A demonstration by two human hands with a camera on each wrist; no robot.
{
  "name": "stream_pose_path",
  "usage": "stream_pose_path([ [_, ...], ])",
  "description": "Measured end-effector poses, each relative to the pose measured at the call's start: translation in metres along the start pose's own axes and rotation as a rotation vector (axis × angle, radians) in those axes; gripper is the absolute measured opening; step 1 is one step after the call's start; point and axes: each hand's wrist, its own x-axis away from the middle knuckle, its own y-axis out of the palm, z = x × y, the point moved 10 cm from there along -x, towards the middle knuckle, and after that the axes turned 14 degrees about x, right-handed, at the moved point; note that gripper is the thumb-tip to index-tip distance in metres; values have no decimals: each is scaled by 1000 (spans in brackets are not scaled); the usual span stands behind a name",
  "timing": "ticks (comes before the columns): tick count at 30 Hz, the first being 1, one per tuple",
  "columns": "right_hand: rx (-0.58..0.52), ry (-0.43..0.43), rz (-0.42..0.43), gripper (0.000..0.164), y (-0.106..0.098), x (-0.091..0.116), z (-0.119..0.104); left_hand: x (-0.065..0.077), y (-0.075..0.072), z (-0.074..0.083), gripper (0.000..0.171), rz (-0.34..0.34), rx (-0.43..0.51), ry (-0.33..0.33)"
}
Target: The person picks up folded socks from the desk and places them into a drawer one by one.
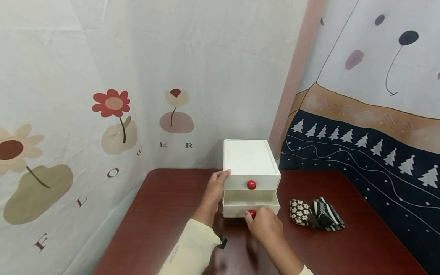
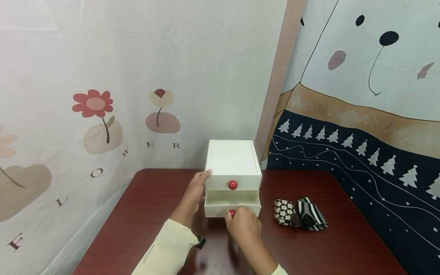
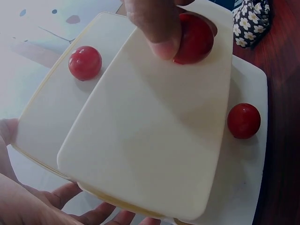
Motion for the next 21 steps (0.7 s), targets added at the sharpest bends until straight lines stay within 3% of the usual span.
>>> stream_pose_path([
  [6, 14, -6, -8, 46, -1, 6, 2, 1, 1, 0, 72, -8, 33, -10],
  [21, 46, -20, -4, 48, -4, 20, 3, 0, 0, -1, 74, -6, 17, -20],
])
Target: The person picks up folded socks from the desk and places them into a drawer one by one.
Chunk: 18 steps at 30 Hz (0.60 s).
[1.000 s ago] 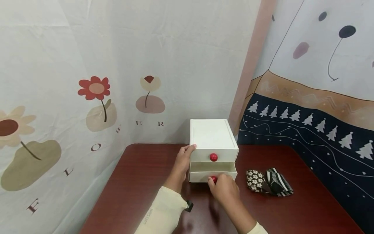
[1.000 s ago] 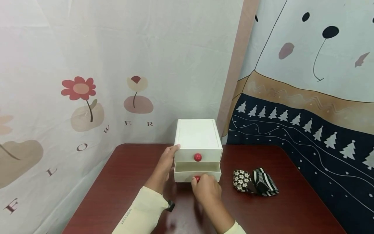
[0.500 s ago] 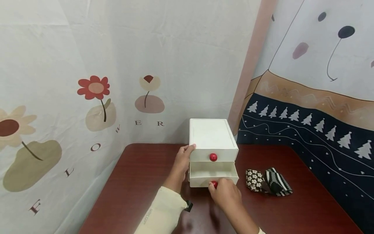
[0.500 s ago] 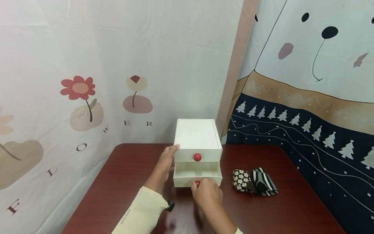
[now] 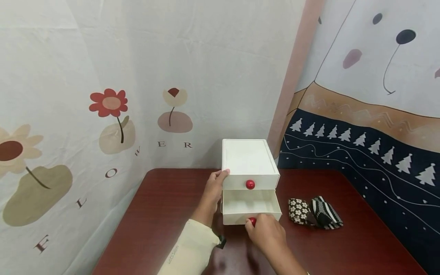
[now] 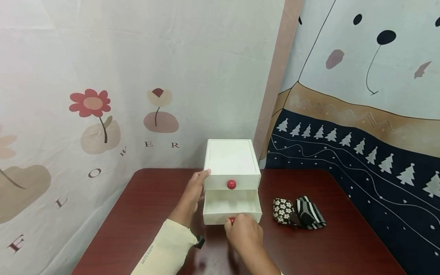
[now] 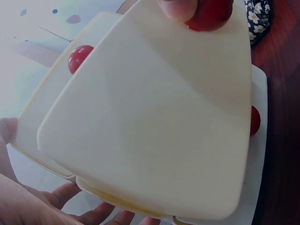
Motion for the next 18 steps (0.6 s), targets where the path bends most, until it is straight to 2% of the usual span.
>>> stream_pose_path([
  [9, 5, -8, -21, 49, 1, 6, 0, -1, -2, -1, 75, 1, 2, 2],
  [18, 15, -8, -4, 51, -1, 9, 1, 0, -1, -1, 76, -4, -8, -2],
])
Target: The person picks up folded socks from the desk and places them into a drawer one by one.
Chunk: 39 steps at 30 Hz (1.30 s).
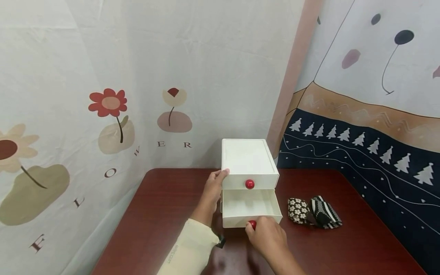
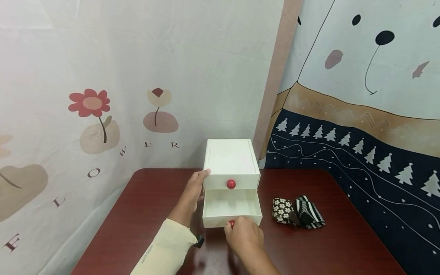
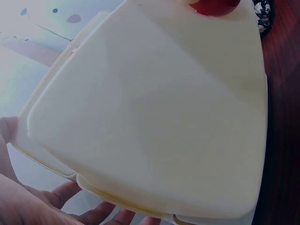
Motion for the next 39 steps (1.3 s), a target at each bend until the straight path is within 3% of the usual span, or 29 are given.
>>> stream_pose_path([
  [13, -53, -10, -14, 53, -3, 3, 7, -1, 1, 1, 74, -3, 3, 7],
  [24, -83, -9, -46, 43, -6, 3, 26, -3, 1, 4, 73, -8, 13, 14],
  [39, -65, -69, -227, 32, 9, 3, 67, -2, 1, 1, 74, -6, 4, 14],
])
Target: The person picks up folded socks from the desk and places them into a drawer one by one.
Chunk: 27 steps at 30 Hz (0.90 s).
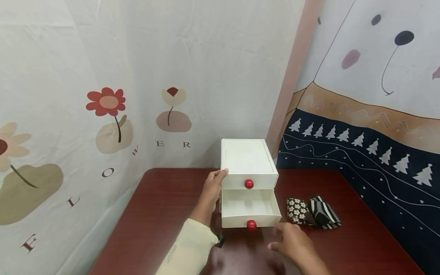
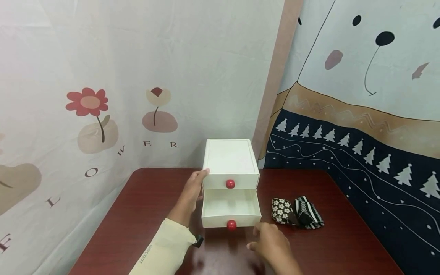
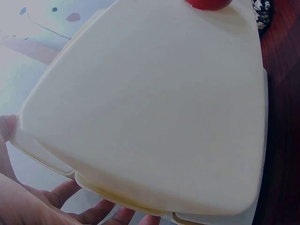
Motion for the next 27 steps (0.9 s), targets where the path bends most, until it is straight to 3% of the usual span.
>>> stream_pose_path([
  [7, 39, 3, 20, 35, -11, -9, 32, 0, -2, -2, 72, 5, 4, -2],
  [15, 35, 99, 79, 45, -30, -29, 73, 1, -2, -1, 73, 3, -9, -2],
  [20, 3, 138, 26, 37, -18, -41, 89, 1, -1, -2, 71, -2, -11, -6],
  [27, -6, 123, 4, 35, -3, -58, 102, -1, -2, -1, 71, -2, -17, 3],
])
